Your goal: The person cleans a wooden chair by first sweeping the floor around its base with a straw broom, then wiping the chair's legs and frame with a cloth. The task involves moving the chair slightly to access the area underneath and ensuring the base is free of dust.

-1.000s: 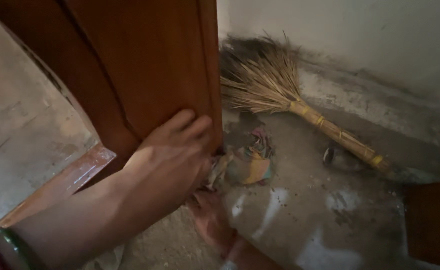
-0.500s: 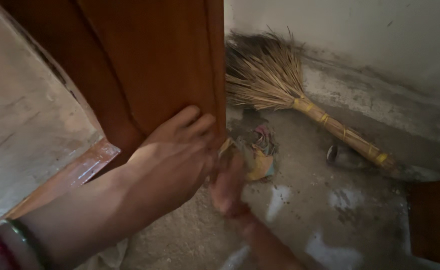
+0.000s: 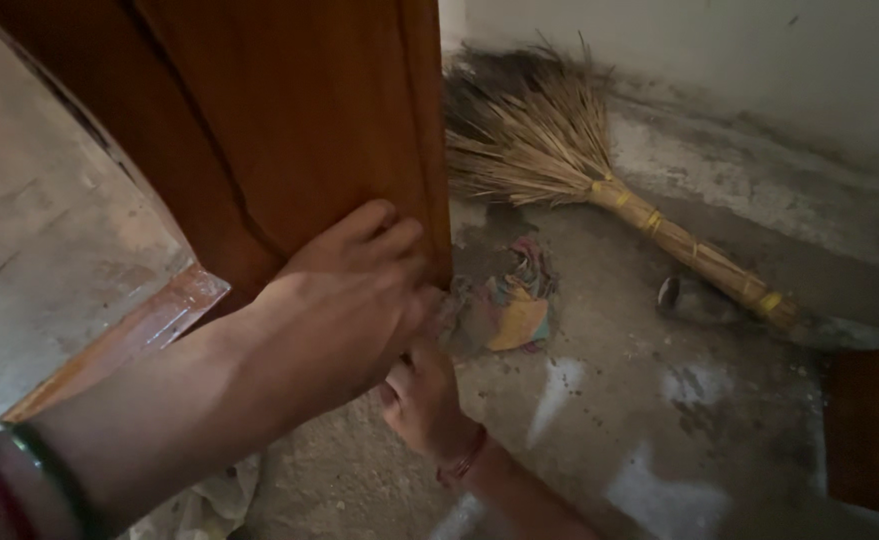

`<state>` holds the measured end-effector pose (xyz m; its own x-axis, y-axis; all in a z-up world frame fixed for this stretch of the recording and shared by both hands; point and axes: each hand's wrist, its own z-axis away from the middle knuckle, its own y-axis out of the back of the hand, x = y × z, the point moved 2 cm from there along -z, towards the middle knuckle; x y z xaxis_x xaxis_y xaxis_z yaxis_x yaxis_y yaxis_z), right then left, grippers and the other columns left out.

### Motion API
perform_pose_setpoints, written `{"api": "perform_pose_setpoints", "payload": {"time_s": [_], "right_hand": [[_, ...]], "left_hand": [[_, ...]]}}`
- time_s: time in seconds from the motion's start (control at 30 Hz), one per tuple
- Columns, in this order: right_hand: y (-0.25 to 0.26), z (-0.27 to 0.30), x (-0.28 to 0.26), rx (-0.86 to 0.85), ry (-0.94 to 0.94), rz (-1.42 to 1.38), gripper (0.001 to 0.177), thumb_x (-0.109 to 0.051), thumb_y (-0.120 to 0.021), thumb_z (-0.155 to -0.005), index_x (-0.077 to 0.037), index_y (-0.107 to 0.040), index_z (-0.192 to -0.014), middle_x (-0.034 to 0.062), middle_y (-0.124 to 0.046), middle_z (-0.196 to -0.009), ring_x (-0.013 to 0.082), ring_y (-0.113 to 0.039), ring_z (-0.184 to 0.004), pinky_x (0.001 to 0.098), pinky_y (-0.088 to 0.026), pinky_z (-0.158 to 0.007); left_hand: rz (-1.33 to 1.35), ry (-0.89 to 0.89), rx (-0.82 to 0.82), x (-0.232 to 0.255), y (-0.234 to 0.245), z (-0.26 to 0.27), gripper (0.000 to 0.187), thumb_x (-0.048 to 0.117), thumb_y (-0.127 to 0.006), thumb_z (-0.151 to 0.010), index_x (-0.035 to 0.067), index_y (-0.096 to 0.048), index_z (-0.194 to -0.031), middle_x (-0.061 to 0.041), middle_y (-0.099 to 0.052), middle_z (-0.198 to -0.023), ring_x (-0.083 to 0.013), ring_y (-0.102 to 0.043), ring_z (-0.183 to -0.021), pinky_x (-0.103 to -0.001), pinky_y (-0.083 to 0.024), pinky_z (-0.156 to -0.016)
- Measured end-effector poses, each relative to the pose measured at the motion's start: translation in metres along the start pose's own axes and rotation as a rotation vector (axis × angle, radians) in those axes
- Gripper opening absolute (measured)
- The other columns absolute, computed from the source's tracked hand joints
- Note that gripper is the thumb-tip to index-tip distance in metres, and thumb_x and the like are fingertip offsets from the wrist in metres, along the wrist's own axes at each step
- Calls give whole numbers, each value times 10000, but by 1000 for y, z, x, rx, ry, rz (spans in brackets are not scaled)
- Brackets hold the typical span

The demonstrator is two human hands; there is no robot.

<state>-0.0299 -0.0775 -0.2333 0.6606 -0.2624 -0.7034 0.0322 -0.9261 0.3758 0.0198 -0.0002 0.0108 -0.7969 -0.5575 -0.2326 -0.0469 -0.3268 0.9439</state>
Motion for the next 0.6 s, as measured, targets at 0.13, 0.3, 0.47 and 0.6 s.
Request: {"api": "perform_pose_setpoints", "payload": {"time_s": [0.13,0.3,0.47,0.6], "right_hand": [[1,-15,8,19,83,-92,348,79,-698,-857,4,-634,-1190,138,-624,-1214,328,-636,-1129,436,-539,-919],[11,3,30,-43,171,218,433,-32,-760,-714,-70,-650,-1131,97,-617,-1149,341,-609,-1063,473,-474,-837],[-16,25,53,36,-850,-1054,98,-38,-678,-1070,39,-635,-1113,132,-468,-967,316,-420,-787,478,-377,-723],[1,-12,19,66,-196,-180,318,-84,-704,-837,-58,-630,-1145,135,-562,-1132,360,-572,-997,489,-466,-832]], "left_hand": [[79,6,81,-5,0,0,202,222,-745,-676,98,-747,-836,-81,-716,-882,-242,-582,-998,-383,-365,-947],[105,7,100,-2,-1,5,233,244,-785,-644,97,-753,-821,-76,-720,-888,-245,-593,-990,-393,-373,-964],[83,6,43,-2,1,3,299,315,-807,-618,95,-757,-814,-68,-718,-899,-242,-590,-1055,-406,-368,-1002],[105,-52,7,0,1,0,240,248,-790,-655,108,-762,-847,-79,-711,-900,-274,-582,-1048,-404,-360,-940]]}}
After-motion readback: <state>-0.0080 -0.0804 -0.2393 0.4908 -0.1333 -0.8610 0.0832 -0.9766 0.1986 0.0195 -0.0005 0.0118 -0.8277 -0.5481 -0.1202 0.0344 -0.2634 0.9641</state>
